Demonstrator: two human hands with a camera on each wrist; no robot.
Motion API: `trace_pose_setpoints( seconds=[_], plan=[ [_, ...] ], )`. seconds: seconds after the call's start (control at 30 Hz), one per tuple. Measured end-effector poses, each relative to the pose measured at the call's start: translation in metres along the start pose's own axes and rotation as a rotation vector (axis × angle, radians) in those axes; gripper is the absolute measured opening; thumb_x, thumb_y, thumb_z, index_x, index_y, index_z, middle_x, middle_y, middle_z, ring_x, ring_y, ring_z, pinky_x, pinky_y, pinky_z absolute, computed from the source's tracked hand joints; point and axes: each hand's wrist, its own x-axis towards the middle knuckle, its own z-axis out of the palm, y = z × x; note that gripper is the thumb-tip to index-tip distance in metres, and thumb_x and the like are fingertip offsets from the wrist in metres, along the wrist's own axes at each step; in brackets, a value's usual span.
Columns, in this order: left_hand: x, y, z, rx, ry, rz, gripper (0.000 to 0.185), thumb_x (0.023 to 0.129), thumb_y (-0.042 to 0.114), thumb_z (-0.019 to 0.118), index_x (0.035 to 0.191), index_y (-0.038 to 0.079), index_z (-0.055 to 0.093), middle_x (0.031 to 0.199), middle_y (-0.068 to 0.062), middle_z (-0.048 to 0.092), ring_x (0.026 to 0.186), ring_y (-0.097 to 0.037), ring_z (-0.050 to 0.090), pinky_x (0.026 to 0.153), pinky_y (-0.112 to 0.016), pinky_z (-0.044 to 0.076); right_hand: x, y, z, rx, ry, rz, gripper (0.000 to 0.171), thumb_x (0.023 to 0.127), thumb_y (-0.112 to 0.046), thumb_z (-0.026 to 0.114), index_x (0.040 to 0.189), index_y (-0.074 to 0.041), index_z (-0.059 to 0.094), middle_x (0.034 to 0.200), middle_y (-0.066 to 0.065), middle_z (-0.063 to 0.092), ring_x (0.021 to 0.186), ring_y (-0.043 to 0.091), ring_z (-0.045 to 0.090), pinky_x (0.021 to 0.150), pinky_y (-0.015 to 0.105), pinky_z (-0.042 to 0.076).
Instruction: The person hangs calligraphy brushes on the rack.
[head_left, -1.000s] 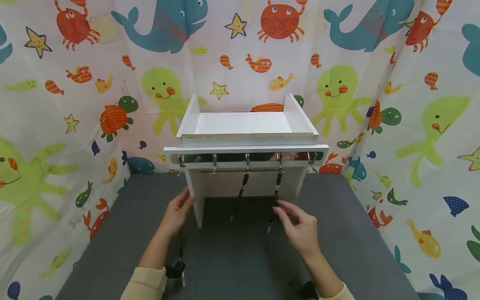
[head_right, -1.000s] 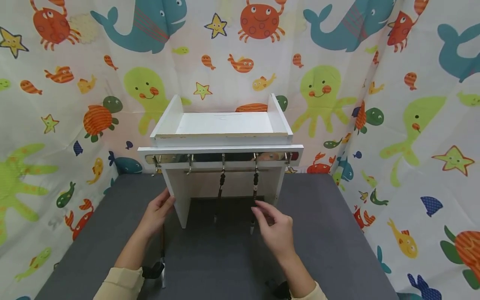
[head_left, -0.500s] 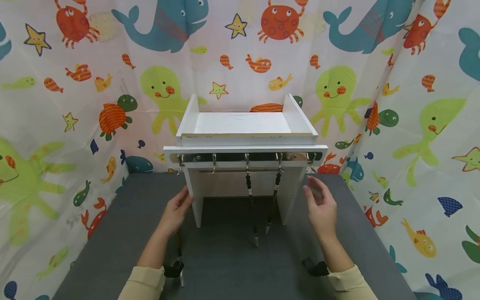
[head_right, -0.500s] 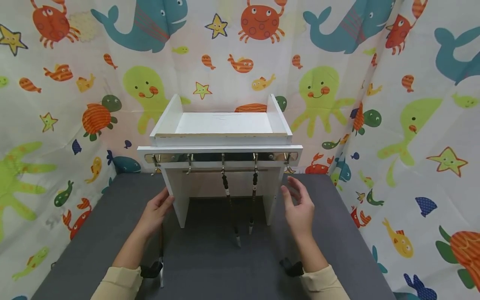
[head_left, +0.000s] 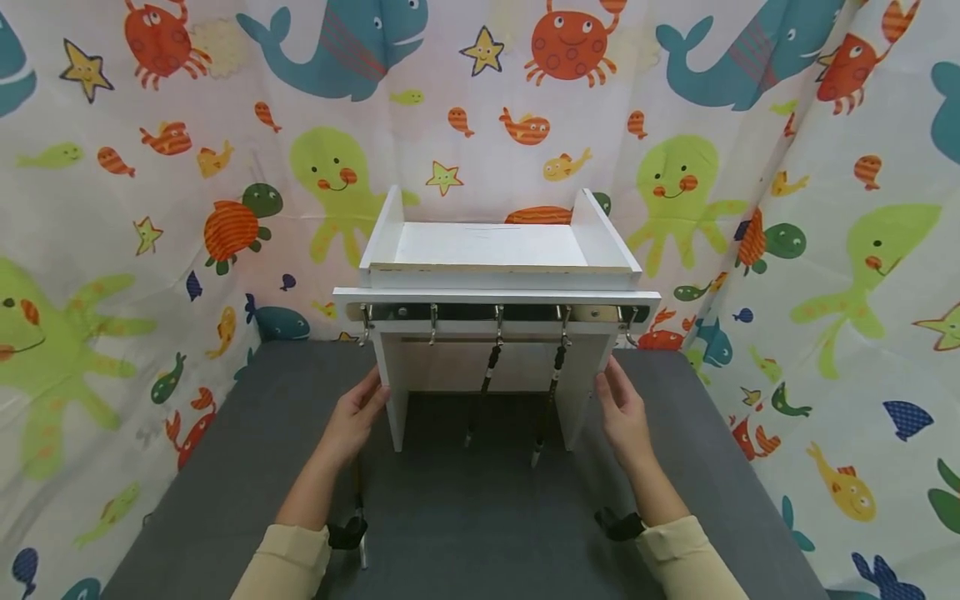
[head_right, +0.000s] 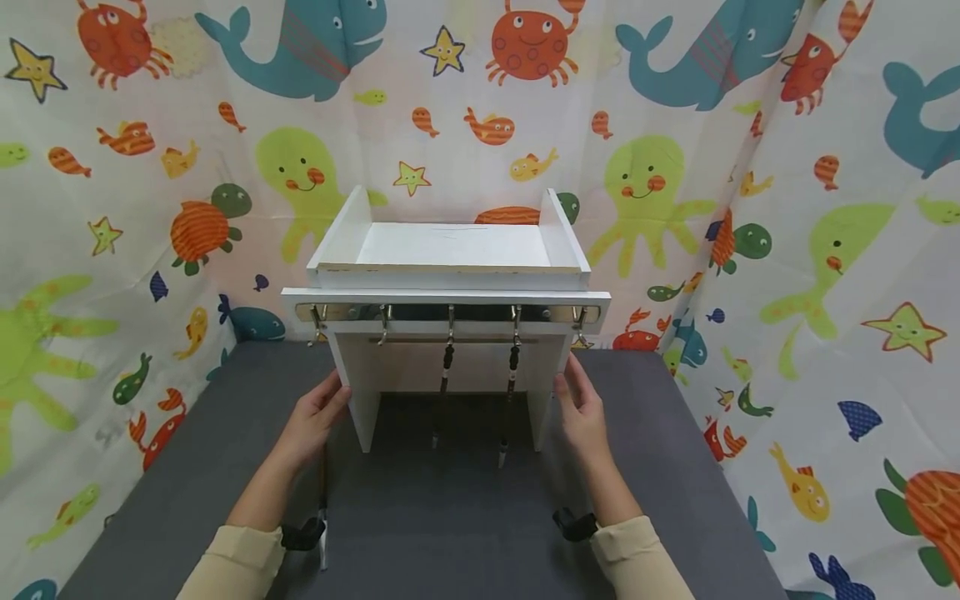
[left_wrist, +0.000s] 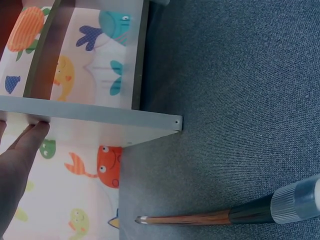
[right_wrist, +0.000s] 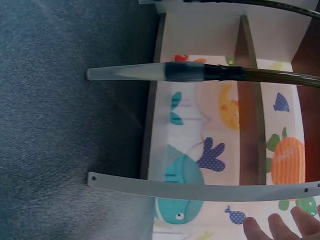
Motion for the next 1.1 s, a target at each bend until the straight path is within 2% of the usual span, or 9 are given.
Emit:
trace_pose_setpoints(
  seconds=[0.23, 0.5, 0.63, 0.8, 0.87, 0.97, 1.1],
  plan=[
    [0.000, 0.001, 0.000, -0.002, 0.009, -0.008, 0.064, 0.105, 0.041, 0.051, 0.160, 0.017, 0.029, 0.165, -0.012, 0.030, 0.148, -0.036, 0.036, 0.113, -0.049, 0.040, 0.003, 0.007, 0.004, 0.006, -0.022, -0.004, 0.054, 0.109, -0.038, 0.043, 0.159, -0.020, 0.034, 0.163, 0.005, 0.035, 0.146, 0.028, 0.040, 0.113, 0.052, 0.041],
    [-0.004, 0.002, -0.003, 0.040, 0.016, 0.000, 0.064, 0.103, 0.041, 0.057, 0.159, 0.026, 0.032, 0.164, -0.005, 0.034, 0.148, -0.035, 0.037, 0.113, -0.050, 0.041, 0.001, -0.002, 0.005, 0.038, -0.048, 0.055, 0.053, 0.109, -0.035, 0.043, 0.158, -0.016, 0.034, 0.160, 0.015, 0.038, 0.141, 0.039, 0.044, 0.109, 0.061, 0.043],
    [-0.012, 0.003, -0.006, 0.012, 0.044, 0.032, 0.063, 0.100, 0.035, 0.064, 0.156, 0.030, 0.037, 0.159, -0.001, 0.042, 0.144, -0.029, 0.044, 0.109, -0.037, 0.048, -0.003, -0.018, 0.002, 0.029, -0.058, 0.063, 0.053, 0.110, -0.031, 0.044, 0.157, -0.010, 0.034, 0.159, 0.018, 0.038, 0.140, 0.040, 0.045, 0.107, 0.060, 0.045],
    [-0.022, 0.003, -0.014, -0.043, 0.093, 0.055, 0.069, 0.095, 0.027, 0.072, 0.156, 0.024, 0.040, 0.156, -0.004, 0.047, 0.143, -0.029, 0.046, 0.098, -0.015, 0.050, -0.004, -0.021, -0.001, 0.000, -0.067, 0.084, 0.055, 0.109, -0.034, 0.043, 0.158, -0.013, 0.033, 0.161, 0.016, 0.036, 0.143, 0.040, 0.042, 0.107, 0.060, 0.044],
    [-0.027, 0.000, -0.019, -0.058, 0.116, 0.043, 0.071, 0.093, 0.024, 0.074, 0.155, 0.023, 0.041, 0.156, -0.006, 0.047, 0.142, -0.031, 0.047, 0.095, -0.012, 0.050, -0.002, -0.013, -0.001, 0.000, -0.072, 0.097, 0.056, 0.109, -0.038, 0.043, 0.159, -0.016, 0.032, 0.162, 0.013, 0.034, 0.145, 0.039, 0.040, 0.109, 0.060, 0.043],
    [-0.033, -0.005, -0.025, -0.050, 0.144, -0.016, 0.073, 0.092, 0.023, 0.076, 0.156, 0.023, 0.040, 0.157, -0.007, 0.046, 0.141, -0.033, 0.048, 0.096, -0.016, 0.052, 0.002, 0.001, 0.000, -0.006, -0.073, 0.103, 0.056, 0.108, -0.042, 0.043, 0.159, -0.022, 0.032, 0.163, 0.009, 0.034, 0.146, 0.036, 0.039, 0.109, 0.059, 0.043],
    [-0.038, -0.012, -0.032, 0.000, 0.145, -0.141, 0.077, 0.090, 0.026, 0.078, 0.156, 0.026, 0.038, 0.158, -0.006, 0.045, 0.139, -0.034, 0.049, 0.108, -0.038, 0.050, 0.006, 0.012, -0.001, -0.008, -0.063, 0.077, 0.057, 0.108, -0.045, 0.043, 0.159, -0.022, 0.033, 0.162, 0.009, 0.036, 0.144, 0.035, 0.042, 0.107, 0.058, 0.046]
  ],
)
